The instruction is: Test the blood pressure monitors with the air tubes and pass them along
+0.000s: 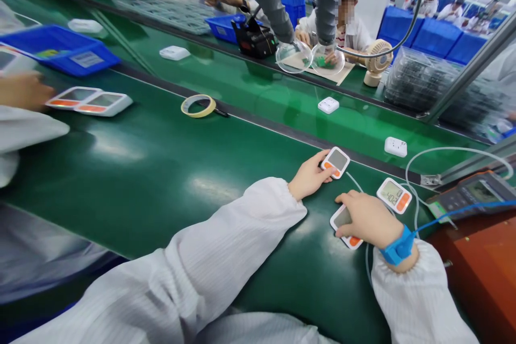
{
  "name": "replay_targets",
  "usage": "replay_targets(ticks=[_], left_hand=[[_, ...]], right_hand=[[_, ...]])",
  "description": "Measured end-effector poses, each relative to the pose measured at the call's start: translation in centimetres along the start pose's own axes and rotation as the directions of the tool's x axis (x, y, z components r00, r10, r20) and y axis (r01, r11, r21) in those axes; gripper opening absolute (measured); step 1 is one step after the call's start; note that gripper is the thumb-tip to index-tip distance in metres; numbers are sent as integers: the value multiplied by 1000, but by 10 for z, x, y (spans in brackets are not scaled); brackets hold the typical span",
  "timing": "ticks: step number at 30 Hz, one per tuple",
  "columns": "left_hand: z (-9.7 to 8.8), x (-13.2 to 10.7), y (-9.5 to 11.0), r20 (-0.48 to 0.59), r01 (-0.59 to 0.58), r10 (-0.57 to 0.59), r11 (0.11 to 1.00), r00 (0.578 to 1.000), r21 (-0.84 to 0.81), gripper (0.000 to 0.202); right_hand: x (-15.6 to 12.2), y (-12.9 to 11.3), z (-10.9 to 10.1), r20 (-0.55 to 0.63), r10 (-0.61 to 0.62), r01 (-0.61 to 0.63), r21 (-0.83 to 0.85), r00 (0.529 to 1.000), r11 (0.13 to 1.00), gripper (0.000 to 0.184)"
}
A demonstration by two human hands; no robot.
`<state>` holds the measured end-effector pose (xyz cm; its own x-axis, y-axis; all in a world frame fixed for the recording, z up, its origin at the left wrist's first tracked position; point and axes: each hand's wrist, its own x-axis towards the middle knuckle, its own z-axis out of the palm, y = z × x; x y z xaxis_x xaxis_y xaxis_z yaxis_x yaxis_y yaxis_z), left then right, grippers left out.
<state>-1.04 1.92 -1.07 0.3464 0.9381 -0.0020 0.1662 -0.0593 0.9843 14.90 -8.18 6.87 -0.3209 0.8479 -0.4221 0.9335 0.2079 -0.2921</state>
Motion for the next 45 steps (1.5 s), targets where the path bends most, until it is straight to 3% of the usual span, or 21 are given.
replay_targets(ticks=[4, 6, 7, 9, 11, 12, 14, 16, 19, 22, 24, 27, 30, 33, 35, 38, 40, 45], left_hand=[[-9, -3, 8, -101, -185, 234, 916, 967, 356, 29], [-8, -7, 12, -83, -232, 267, 926, 960, 298, 31], [-6, -10, 14, -4, -243, 249, 951, 969, 190, 35], [1, -17, 16, 273, -172, 197, 979, 942, -111, 44], [9, -23, 18, 504, 23, 157, 943, 850, -333, 57], [12, -26, 19, 558, 111, 136, 916, 819, -386, 62], [14, -28, 21, 572, 213, 91, 871, 815, -443, 64], [12, -27, 22, 571, 273, 64, 831, 818, -485, 62], [6, -22, 23, 591, 330, 60, 781, 804, -529, 59], [3, -18, 22, 589, 329, 55, 785, 806, -525, 57], [3, -17, 21, 590, 322, 46, 802, 806, -503, 57], [0, -15, 21, 599, 296, 33, 847, 800, -442, 58], [-6, -9, 21, 512, 212, 34, 885, 858, -414, 60], [-18, 1, 18, 278, 70, 42, 921, 960, -383, 61], [-29, 11, 12, 119, -10, 51, 946, 992, -323, 67], [-46, 23, 1, -47, -56, 49, 985, 998, -161, 77], [-54, 29, -6, -90, -53, 54, 998, 994, 14, 66], [-59, 34, -14, -108, -45, 77, 963, 991, 267, 33]], right_hand=[[-4, 1, -4, 10, 14, -15, 25, 1000, 1000, 27], [-7, 3, -9, -75, -9, 15, 79, 997, 997, 14], [-8, 5, -12, -142, -11, 28, 119, 990, 992, 15], [-10, 9, -17, -305, 31, 41, 225, 952, 973, 21], [-11, 15, -20, -451, 104, 62, 338, 886, 939, 28], [-11, 17, -22, -499, 133, 82, 386, 857, 919, 31], [-12, 22, -24, -519, 148, 129, 460, 842, 879, 40], [-13, 27, -26, -464, 115, 149, 493, 878, 857, 44], [-13, 33, -27, -380, 70, 127, 469, 922, 874, 37], [-10, 35, -25, -376, 54, 112, 405, 925, 907, 31], [-6, 33, -21, -383, 70, 75, 352, 921, 933, 32], [-2, 28, -15, -418, 183, -96, 220, 890, 971, 30], [0, 24, -12, -440, 216, -145, 190, 872, 971, 28], [-4, 34, -15, -473, 151, -8, 291, 868, 957, 39], [-9, 51, -19, -506, 167, -24, 276, 846, 961, 47], [-14, 83, -19, -491, 229, -221, 75, 841, 972, 48], [-16, 100, -17, -448, 263, -324, -64, 855, 944, 52], [-14, 110, -10, -274, 348, -378, -62, 896, 924, 65]])
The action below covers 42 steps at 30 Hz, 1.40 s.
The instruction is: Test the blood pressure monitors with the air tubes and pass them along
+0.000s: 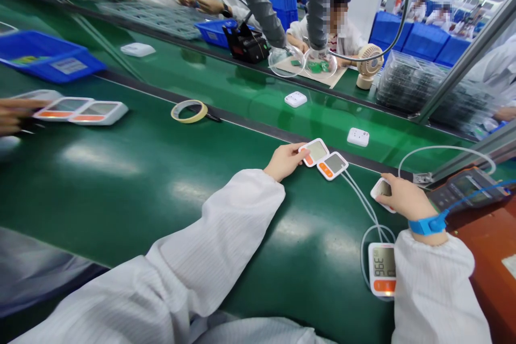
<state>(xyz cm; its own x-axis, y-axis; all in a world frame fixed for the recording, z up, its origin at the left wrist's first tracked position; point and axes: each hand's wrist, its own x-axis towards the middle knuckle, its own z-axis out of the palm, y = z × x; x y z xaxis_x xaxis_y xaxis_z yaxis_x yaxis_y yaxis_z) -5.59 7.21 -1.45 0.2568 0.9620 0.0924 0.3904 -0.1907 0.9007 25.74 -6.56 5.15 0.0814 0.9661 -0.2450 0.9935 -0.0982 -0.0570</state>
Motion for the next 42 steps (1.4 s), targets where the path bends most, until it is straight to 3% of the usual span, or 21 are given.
replay_targets(ticks=[2, 5, 7, 9, 10, 12, 14, 15, 17, 21, 23, 26, 28, 30, 32, 34, 37, 39, 42], left_hand=[[1, -1, 2, -29, -22, 24, 998, 999, 67, 27], [1, -5, 10, -91, -52, 66, 987, 994, 153, 26], [3, -11, 20, -153, -86, 115, 979, 982, 184, 27], [11, -21, 32, -158, -142, 159, 983, 975, 114, 25], [17, -27, 38, -103, -161, 162, 987, 981, 12, 25], [34, -44, 49, 167, -91, 147, 949, 975, -303, 33], [52, -61, 57, 467, 123, 187, 822, 864, -557, 56], [58, -68, 59, 545, 217, 213, 756, 811, -618, 64], [65, -76, 61, 623, 341, 226, 675, 749, -655, 68], [57, -71, 59, 703, 484, 172, 614, 690, -624, 61], [52, -67, 58, 725, 530, 161, 580, 670, -619, 59], [51, -66, 58, 743, 556, 154, 569, 652, -606, 55], [54, -68, 58, 737, 538, 144, 594, 660, -598, 54], [57, -68, 59, 715, 491, 139, 637, 685, -594, 54], [55, -64, 58, 684, 431, 143, 680, 715, -593, 55], [46, -54, 57, 631, 371, 135, 708, 764, -601, 55], [17, -34, 51, 481, 275, 93, 719, 872, -638, 55], [-6, -21, 44, 365, 211, 53, 735, 929, -644, 55], [-34, -5, 28, 187, 152, -55, 817, 981, -557, 66]], right_hand=[[0, -4, -1, 20, -12, 11, 10, 1000, 1000, 57], [-1, -9, -8, 26, -35, 35, -7, 999, 999, 31], [-5, -11, -16, -47, -6, 5, -19, 999, 1000, 35], [-12, -16, -24, -162, 39, -35, 28, 986, 999, 40], [-17, -21, -28, -202, 49, -32, 86, 978, 996, 41], [-25, -34, -35, -236, 19, 40, 243, 971, 969, 43], [-32, -50, -38, -241, -62, 150, 367, 969, 918, 45], [-34, -57, -38, -231, -96, 184, 400, 968, 898, 45], [-36, -66, -40, -177, -155, 219, 437, 972, 873, 44], [-35, -62, -45, -44, -330, 300, 537, 943, 788, 41], [-34, -56, -46, -38, -382, 332, 580, 923, 744, 36], [-31, -53, -41, -56, -368, 324, 605, 928, 727, 34], [-29, -56, -35, -62, -337, 314, 552, 939, 773, 28], [-26, -60, -29, -98, -247, 265, 402, 964, 877, 22], [-23, -61, -25, -220, -105, 155, 224, 970, 962, 22], [-21, -57, -25, -397, -35, 87, 114, 917, 990, 27], [-27, -45, -31, -563, -61, 134, 89, 824, 987, 50], [-40, -39, -34, -555, -27, 119, 131, 832, 984, 54], [-72, -37, -26, -373, 20, 40, 153, 927, 987, 50]])
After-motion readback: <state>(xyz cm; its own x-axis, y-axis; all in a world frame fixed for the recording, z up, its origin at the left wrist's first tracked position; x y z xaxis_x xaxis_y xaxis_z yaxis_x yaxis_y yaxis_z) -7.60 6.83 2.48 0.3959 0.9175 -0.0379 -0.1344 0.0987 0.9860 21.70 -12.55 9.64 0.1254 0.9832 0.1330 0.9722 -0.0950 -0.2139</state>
